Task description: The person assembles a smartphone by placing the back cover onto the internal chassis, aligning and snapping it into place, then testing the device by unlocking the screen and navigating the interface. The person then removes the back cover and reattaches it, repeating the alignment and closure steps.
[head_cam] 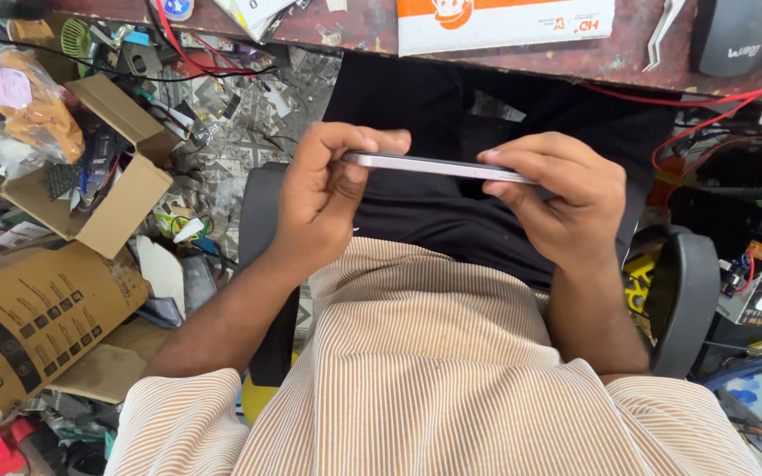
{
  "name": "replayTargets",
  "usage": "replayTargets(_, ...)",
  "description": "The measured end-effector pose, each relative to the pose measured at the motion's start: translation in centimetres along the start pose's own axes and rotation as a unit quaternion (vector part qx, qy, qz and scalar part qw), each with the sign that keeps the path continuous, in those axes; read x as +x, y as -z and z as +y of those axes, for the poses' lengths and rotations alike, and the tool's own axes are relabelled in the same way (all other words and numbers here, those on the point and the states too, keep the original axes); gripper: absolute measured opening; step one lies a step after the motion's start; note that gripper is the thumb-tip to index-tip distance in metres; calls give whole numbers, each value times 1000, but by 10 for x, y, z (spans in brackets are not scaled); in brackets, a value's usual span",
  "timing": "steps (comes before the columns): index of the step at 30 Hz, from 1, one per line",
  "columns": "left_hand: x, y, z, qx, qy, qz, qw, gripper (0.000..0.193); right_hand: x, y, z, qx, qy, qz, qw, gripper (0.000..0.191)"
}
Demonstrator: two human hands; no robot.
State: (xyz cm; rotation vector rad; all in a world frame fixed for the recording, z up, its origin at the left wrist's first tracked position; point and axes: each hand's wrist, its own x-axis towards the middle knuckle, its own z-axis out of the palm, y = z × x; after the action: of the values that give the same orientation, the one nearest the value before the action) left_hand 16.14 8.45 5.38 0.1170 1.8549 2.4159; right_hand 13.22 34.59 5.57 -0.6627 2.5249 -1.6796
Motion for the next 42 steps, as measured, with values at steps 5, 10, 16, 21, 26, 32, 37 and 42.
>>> replayTargets(5, 20, -2, 32, 429, -275, -16, 860, 40, 13, -4, -9, -58, 85, 46, 994, 23)
replayTargets(10, 42, -13, 41, 486, -293, -83, 819, 32, 31, -3, -27, -128, 144, 63, 979, 21)
replayTargets(16, 86, -26, 26, 468, -360, -50, 806, 23, 64, 33, -19, -167, 176, 77, 967, 22)
replayTargets(21, 144, -38, 6, 453, -409, 23, 792, 25, 104, 54, 10, -176, 165, 78, 967, 24)
replayTargets(26, 170, -31, -14, 458, -398, 35, 794, 21, 125, 54, 41, -137, 132, 42, 981, 16)
replayTargets(32, 198, -24, -32, 461, -366, 45, 807, 22, 145, 53, 72, -131, 133, 54, 981, 15)
replayTargets(37, 218, -19, -35, 450, -340, 40, 825, 21, 167, 51, 80, -126, 136, 65, 980, 14)
replayTargets(42, 231, -16, -39, 443, -329, 42, 833, 22, 181, 50, 87, -127, 143, 74, 979, 16)
